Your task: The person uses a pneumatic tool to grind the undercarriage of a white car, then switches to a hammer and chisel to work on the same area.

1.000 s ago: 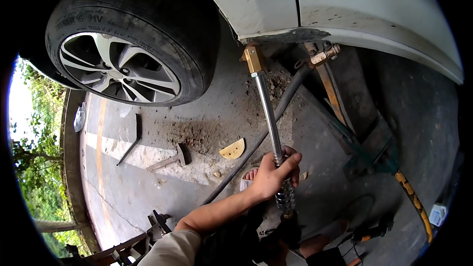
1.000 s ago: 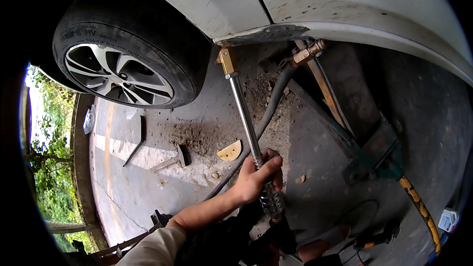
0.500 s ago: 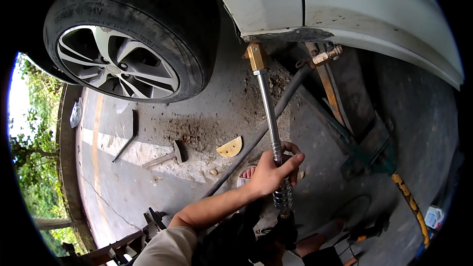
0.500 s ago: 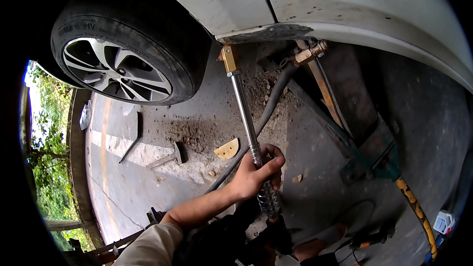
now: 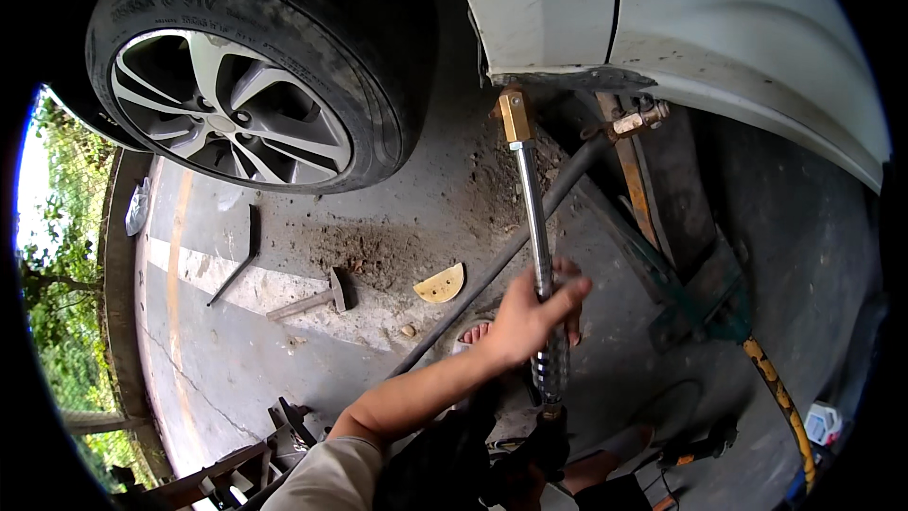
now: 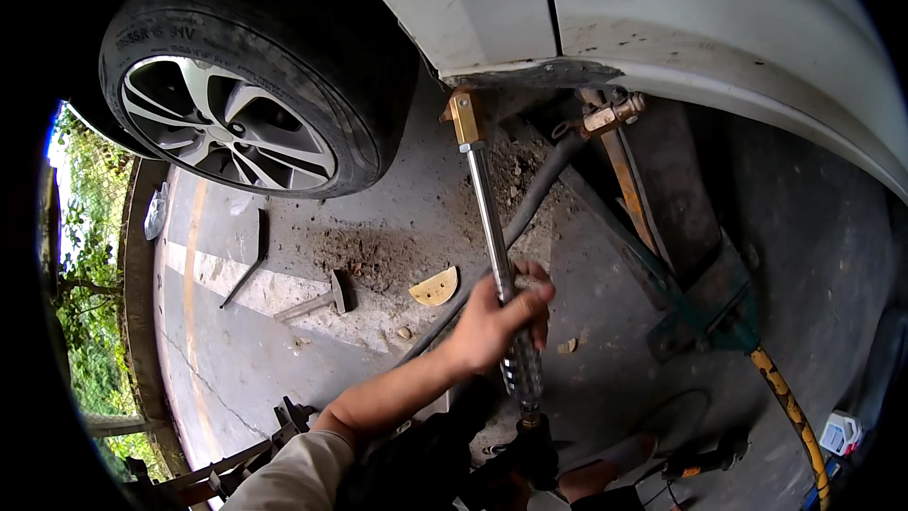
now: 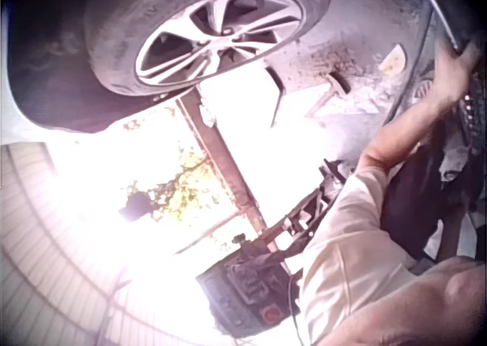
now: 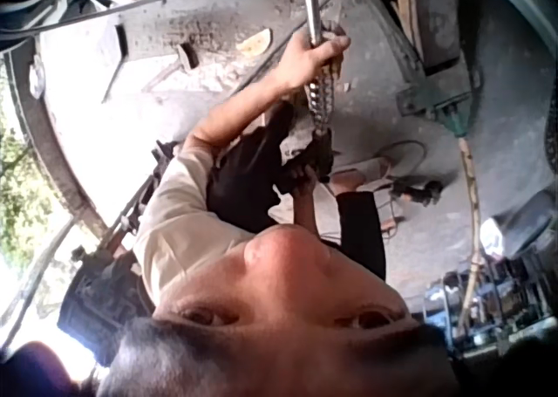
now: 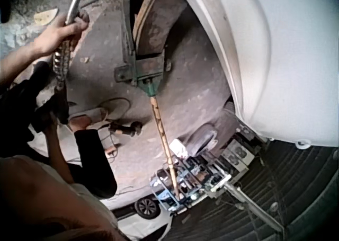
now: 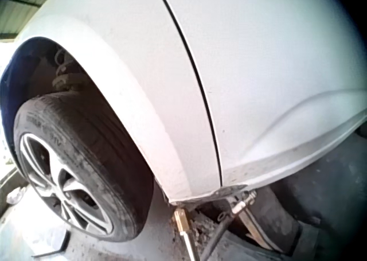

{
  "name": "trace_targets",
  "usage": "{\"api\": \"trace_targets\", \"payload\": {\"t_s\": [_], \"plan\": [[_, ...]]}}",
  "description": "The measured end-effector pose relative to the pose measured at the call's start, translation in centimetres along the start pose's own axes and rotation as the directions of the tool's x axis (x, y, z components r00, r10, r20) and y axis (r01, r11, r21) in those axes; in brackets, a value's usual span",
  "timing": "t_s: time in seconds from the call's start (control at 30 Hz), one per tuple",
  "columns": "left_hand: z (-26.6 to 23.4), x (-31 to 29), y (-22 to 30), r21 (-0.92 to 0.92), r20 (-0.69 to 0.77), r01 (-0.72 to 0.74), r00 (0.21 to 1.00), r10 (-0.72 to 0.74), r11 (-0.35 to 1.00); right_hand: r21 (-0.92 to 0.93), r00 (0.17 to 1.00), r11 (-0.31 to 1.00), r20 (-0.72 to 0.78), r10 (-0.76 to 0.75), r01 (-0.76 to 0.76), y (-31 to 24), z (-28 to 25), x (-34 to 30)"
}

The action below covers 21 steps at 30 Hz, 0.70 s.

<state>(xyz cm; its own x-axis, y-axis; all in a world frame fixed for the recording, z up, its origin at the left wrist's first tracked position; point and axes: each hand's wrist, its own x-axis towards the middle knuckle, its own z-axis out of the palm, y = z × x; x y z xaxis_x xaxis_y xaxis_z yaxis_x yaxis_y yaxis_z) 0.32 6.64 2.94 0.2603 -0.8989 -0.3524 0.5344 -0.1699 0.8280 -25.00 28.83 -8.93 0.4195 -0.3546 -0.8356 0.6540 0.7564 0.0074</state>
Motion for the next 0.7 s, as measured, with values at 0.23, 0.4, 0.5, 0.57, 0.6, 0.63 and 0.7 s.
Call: {"api": "trace_targets", "payload": {"t_s": [0.23, 0.4, 0.5, 0.57, 0.6, 0.63, 0.7], "plan": [[-0.4, -1.8, -3.0, -0.081, 0.154, 0.036, 0.988, -0.023, 0.996, 0.01, 0.999, 0.999, -0.012, -0.033, 0.033, -0.3, 0.4, -0.2], [-2.9, -2.2, -1.4, 0.027, 0.298, -0.131, 0.947, 0.117, 0.991, -0.002, 1.0, 1.0, -0.019, -0.012, 0.012, 0.0, 0.7, 0.2], [-4.7, -1.3, 1.0, -0.08, 0.423, 0.057, 0.906, -0.018, 0.995, -0.005, 1.0, 1.0, -0.022, -0.01, 0.01, -0.1, 0.6, 0.3], [-5.3, -0.9, 1.4, -0.053, 0.47, 0.143, 0.877, -0.102, 0.988, -0.004, 1.0, 1.0, -0.023, 0.001, -0.001, 0.2, 0.5, 0.2], [-5.5, -0.6, 1.1, -0.038, 0.477, 0.095, 0.876, -0.065, 0.995, -0.003, 1.0, 1.0, -0.021, 0.004, -0.004, 0.1, 0.5, 0.3], [-5.7, -0.4, 0.6, -0.045, 0.475, 0.076, 0.879, -0.046, 0.996, -0.006, 1.0, 1.0, -0.022, 0.0, 0.0, 0.1, 0.5, 0.2], [-5.8, -0.4, -0.1, -0.055, 0.467, 0.039, 0.884, -0.009, 0.998, -0.002, 1.0, 1.0, -0.021, 0.004, -0.004, 0.1, 0.5, 0.1]]}}
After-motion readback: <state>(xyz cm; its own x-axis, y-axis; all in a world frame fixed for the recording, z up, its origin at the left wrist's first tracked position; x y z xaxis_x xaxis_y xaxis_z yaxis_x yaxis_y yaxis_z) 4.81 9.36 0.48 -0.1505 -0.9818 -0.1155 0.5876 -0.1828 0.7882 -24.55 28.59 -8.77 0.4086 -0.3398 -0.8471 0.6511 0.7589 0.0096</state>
